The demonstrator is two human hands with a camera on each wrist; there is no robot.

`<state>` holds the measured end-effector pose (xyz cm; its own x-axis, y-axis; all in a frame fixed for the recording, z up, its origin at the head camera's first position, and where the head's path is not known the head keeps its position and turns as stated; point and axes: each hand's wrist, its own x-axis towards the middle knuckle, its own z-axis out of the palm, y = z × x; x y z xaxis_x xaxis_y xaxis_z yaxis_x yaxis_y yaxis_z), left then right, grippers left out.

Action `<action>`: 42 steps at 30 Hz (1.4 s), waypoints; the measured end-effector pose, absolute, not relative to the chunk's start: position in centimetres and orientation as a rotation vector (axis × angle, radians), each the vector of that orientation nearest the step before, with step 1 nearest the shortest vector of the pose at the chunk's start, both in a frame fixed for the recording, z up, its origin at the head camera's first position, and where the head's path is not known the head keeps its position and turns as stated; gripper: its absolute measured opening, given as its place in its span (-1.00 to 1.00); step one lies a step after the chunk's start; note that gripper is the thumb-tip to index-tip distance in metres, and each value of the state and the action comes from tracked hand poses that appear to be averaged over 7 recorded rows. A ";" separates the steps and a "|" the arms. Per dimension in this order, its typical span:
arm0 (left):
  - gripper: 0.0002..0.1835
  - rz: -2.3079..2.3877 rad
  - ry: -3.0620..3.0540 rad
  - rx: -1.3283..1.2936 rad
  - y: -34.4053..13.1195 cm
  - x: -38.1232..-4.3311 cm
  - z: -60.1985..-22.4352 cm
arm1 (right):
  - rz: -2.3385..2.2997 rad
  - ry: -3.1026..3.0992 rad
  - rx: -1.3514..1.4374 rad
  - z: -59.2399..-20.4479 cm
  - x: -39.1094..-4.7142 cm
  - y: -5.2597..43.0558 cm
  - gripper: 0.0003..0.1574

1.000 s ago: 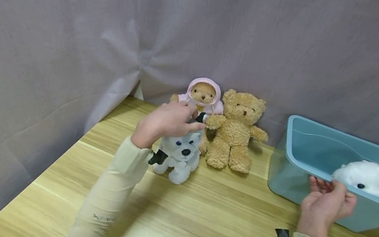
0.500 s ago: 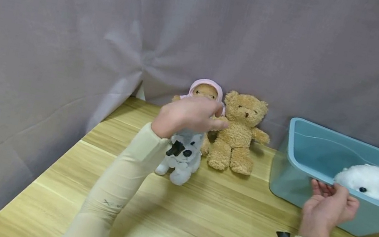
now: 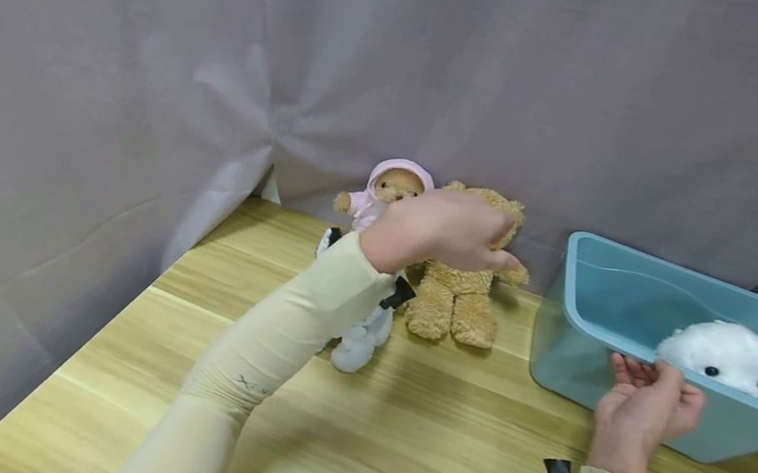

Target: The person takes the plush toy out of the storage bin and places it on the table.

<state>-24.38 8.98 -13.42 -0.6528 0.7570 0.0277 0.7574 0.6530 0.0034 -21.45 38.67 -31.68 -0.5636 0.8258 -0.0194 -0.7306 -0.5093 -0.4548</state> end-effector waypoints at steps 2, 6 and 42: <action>-0.61 0.034 -2.836 -1.289 9.9 -24.0 -13.0 | 2.129 -0.499 -0.285 -31.7 -21.5 38.5 -0.78; -0.61 0.085 -2.857 -1.296 11.7 -23.5 -12.6 | 2.140 -0.513 -0.292 -31.7 -21.7 38.1 -0.77; -0.72 -0.133 -2.879 -1.365 25.9 -25.5 -12.8 | 2.136 -0.525 -0.278 -31.5 -21.6 37.4 -0.76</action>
